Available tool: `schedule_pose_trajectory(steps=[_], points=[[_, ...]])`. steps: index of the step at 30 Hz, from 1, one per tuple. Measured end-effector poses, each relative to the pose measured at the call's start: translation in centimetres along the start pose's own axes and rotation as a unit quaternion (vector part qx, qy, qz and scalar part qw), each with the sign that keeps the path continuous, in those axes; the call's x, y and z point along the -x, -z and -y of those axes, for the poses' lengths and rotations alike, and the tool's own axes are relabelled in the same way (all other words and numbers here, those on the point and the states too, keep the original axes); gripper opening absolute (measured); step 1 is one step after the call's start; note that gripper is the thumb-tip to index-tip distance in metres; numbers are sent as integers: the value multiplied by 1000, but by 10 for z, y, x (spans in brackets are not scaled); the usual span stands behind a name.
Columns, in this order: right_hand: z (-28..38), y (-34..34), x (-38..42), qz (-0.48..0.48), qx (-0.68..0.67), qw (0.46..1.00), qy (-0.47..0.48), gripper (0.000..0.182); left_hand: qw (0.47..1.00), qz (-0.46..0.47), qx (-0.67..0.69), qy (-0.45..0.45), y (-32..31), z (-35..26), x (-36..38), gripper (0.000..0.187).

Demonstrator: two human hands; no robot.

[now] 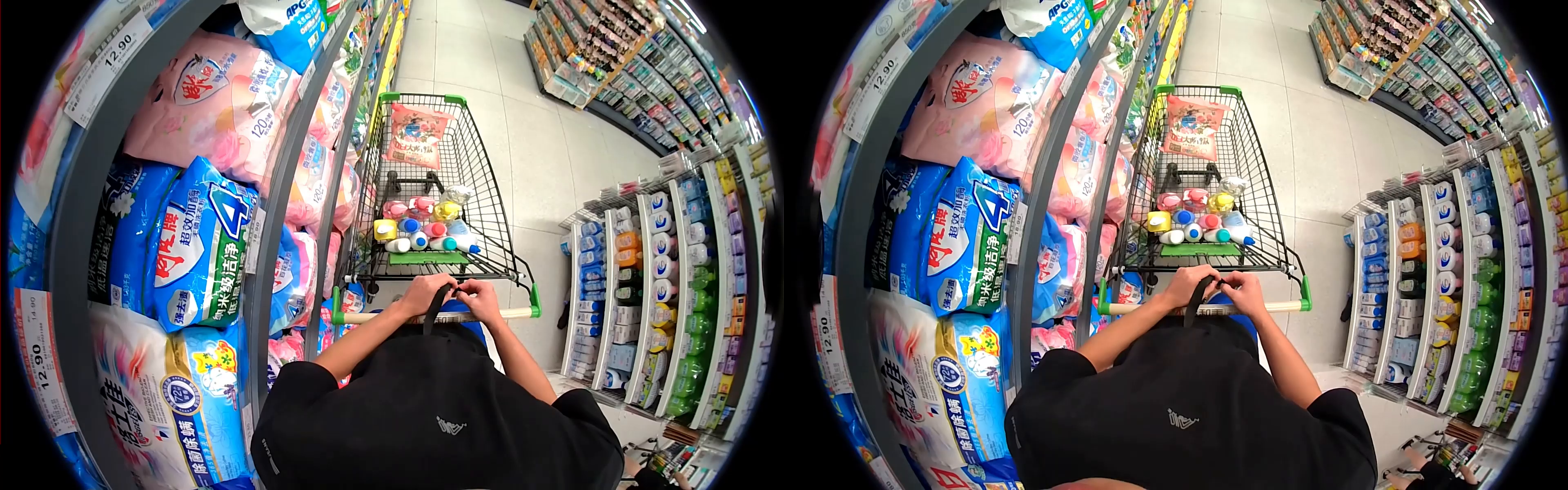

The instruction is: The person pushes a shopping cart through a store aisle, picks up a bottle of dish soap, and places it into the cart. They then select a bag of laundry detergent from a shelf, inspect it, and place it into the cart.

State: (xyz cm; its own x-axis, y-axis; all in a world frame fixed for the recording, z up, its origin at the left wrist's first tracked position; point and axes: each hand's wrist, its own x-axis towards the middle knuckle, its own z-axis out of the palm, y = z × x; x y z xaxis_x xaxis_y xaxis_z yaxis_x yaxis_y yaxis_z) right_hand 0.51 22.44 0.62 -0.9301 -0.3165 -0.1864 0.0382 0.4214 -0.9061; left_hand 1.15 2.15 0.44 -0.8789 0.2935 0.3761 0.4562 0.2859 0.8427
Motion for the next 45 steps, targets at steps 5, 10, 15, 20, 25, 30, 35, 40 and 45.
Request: schedule_pose_trajectory(steps=[5,10,15,20,25,30,35,40,45], points=[[7,-5,4,-28,1,999,15,13,1000,1,0,-5,2,-2,0,15],[3,-10,6,-56,52,995,58,15,1000,-2,-3,-3,3,-2,0,16],[10,-12,8,-72,91,989,91,15,1000,1,-6,1,5,-2,0,18],[15,-17,14,-94,167,968,164,15,1000,18,-17,9,17,-8,2,17],[18,-12,30,-130,270,934,196,11,996,23,-81,-4,47,-12,23,17],[3,-3,34,-156,314,924,154,14,989,-19,-125,77,73,-18,58,13],[8,-9,25,-164,358,910,130,19,981,-30,-160,105,79,-12,64,17],[10,-3,7,-177,364,907,118,19,977,-37,-178,107,80,-5,39,14],[12,3,-19,-197,353,906,122,19,976,-32,-174,125,85,8,13,11]])
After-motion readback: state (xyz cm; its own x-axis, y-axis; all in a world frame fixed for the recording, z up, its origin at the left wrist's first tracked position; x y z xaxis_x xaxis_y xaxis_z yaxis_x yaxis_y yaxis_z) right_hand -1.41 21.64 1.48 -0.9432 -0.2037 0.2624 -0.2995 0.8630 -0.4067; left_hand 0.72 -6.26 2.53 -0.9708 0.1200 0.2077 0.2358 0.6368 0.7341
